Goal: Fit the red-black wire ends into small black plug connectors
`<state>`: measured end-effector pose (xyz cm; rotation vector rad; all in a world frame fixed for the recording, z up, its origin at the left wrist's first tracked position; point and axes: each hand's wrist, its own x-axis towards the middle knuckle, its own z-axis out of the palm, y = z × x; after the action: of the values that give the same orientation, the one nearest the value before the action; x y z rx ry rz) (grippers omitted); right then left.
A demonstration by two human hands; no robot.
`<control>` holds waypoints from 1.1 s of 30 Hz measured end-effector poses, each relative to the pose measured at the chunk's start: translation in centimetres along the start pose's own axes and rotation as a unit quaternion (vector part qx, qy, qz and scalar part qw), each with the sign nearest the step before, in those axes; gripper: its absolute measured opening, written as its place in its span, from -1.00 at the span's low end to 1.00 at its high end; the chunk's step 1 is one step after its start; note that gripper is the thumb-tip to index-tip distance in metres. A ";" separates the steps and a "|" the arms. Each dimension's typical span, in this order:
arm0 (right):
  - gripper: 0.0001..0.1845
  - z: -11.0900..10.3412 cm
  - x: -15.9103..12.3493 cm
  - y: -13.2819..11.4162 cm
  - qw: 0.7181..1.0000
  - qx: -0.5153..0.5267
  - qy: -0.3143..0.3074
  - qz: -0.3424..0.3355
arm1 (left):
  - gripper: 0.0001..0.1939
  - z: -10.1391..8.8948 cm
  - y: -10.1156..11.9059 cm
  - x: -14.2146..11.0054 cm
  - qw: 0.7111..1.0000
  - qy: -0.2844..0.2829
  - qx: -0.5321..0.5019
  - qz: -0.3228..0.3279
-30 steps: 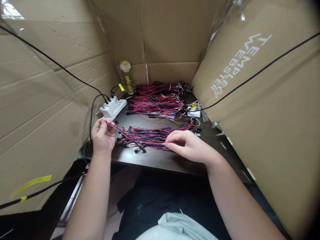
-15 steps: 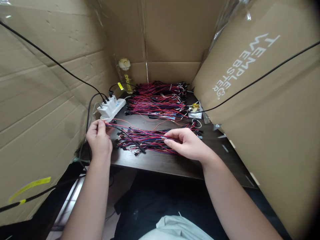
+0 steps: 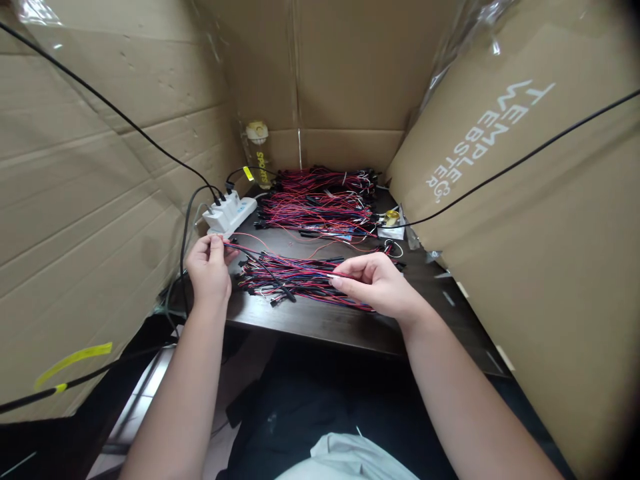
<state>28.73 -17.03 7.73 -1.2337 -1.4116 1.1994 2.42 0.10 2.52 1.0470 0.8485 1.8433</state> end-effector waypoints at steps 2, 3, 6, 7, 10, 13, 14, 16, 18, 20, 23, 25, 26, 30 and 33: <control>-0.60 0.1 0.1 0.2 1.000 -0.004 0.001 -0.006 | -0.77 -0.1 0.0 0.1 1.000 0.000 -0.001 0.001; -0.60 0.1 0.2 0.3 1.000 -0.007 0.005 -0.010 | -0.77 -0.1 0.0 0.1 1.000 0.000 -0.003 -0.003; -0.61 0.2 0.4 0.6 0.999 -0.021 0.026 -0.030 | -0.77 -0.2 0.0 0.1 1.000 0.007 -0.007 -0.015; -0.61 0.2 0.4 0.7 0.998 -0.026 0.034 -0.037 | -0.76 -0.3 0.0 0.1 1.000 0.008 -0.008 -0.016; -0.61 0.2 0.6 0.9 0.998 -0.031 0.044 -0.044 | -0.75 -0.3 0.0 0.2 1.000 0.002 -0.009 -0.017; -0.62 0.0 0.6 1.0 0.998 -0.020 0.046 -0.031 | -0.73 -0.3 0.1 0.1 1.000 -0.003 -0.008 -0.021; -0.62 -0.1 0.6 1.0 0.998 -0.019 0.046 -0.026 | -0.73 -0.2 0.2 0.1 1.000 -0.003 -0.010 -0.021; -0.62 -0.2 0.6 0.9 0.999 -0.022 0.045 -0.020 | -0.72 -0.2 0.4 0.0 1.000 0.001 -0.014 -0.019; -0.61 -0.3 0.5 0.8 0.998 -0.028 0.046 -0.016 | -0.72 -0.1 0.5 -0.1 1.000 0.001 -0.014 -0.020; -0.60 -0.3 0.5 0.7 0.998 -0.034 0.053 -0.014 | -0.72 -0.1 0.6 -0.2 1.000 -0.003 -0.011 -0.023; -0.61 -0.3 0.5 0.8 0.997 -0.040 0.067 -0.015 | -0.73 -0.2 0.5 -0.2 1.000 -0.007 -0.013 -0.021; -0.64 -0.2 0.6 1.0 0.996 -0.040 0.078 -0.008 | -0.73 -0.3 0.4 -0.1 1.000 -0.008 -0.016 -0.021; -0.67 -0.1 0.6 1.1 0.996 -0.042 0.084 -0.004 | -0.73 -0.3 0.4 -0.2 1.000 -0.011 -0.017 -0.023; -0.77 0.0 0.8 1.4 0.992 -0.061 0.108 -0.006 | -0.72 -0.2 0.7 -0.3 0.999 -0.027 -0.028 -0.020; -0.77 -0.1 0.7 1.3 0.994 -0.045 0.103 0.012 | -0.69 -0.1 1.1 -0.5 0.999 -0.034 -0.036 -0.011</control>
<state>28.98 -16.27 6.46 -1.3974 -1.3131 1.0016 2.09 -0.84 3.21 1.0446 0.7457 1.7966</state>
